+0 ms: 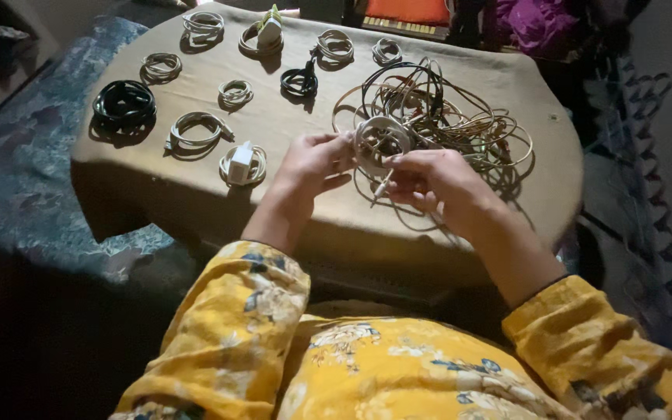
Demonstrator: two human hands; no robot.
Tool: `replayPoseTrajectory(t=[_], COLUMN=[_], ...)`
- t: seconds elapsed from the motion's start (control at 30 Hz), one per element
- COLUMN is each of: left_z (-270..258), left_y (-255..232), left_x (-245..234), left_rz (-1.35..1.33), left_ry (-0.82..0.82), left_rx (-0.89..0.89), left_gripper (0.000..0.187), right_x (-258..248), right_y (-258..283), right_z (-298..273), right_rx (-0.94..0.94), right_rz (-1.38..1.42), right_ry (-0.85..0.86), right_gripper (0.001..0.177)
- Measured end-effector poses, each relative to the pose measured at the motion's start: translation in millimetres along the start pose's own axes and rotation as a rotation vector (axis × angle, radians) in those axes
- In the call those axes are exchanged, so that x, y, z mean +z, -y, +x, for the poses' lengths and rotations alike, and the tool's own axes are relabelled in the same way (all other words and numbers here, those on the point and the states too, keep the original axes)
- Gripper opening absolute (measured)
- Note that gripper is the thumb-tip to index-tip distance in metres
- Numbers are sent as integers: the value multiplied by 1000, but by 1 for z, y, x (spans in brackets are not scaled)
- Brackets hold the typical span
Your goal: The person untangles a pile of mixed cables on a table, separates individual cables, coils them neatly, and places them in organized piles. The person handles multiple cable types, including power cords and USB cables, and arranges them systematically across the table surface.
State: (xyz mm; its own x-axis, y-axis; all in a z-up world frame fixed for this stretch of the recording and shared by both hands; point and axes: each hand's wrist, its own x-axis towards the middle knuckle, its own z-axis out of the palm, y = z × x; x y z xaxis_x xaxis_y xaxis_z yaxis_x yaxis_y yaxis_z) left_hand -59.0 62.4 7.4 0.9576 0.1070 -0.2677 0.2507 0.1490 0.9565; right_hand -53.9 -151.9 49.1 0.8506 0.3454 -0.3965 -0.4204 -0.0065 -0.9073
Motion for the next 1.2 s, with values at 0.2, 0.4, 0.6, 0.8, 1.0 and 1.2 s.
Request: replayPoseTrajectory(t=[0.2, 0.4, 0.6, 0.8, 1.0, 1.2], left_z=[1, -3, -7, -24, -26, -10], left_y=[1, -6, -30, -47, -55, -48], left_x=[-7, -4, -17, -19, -12, -4], left_rz=[97, 633, 295, 26, 228, 468], left_ry=[-45, -255, 59, 398, 327, -34], left_rx=[40, 276, 139, 19, 91, 324], left_gripper=[30, 28, 32, 37, 33, 27], right_x=[-5, -2, 1, 0, 5, 21], right_y=[3, 1, -1, -2, -7, 0], right_z=[1, 0, 1, 10, 20, 23], right_rx=[-49, -60, -75, -25, -49, 45], right_rz=[-132, -205, -381, -351, -185, 70], right_ry=[139, 163, 7, -65, 47, 97], right_gripper=[16, 15, 16, 19, 18, 15])
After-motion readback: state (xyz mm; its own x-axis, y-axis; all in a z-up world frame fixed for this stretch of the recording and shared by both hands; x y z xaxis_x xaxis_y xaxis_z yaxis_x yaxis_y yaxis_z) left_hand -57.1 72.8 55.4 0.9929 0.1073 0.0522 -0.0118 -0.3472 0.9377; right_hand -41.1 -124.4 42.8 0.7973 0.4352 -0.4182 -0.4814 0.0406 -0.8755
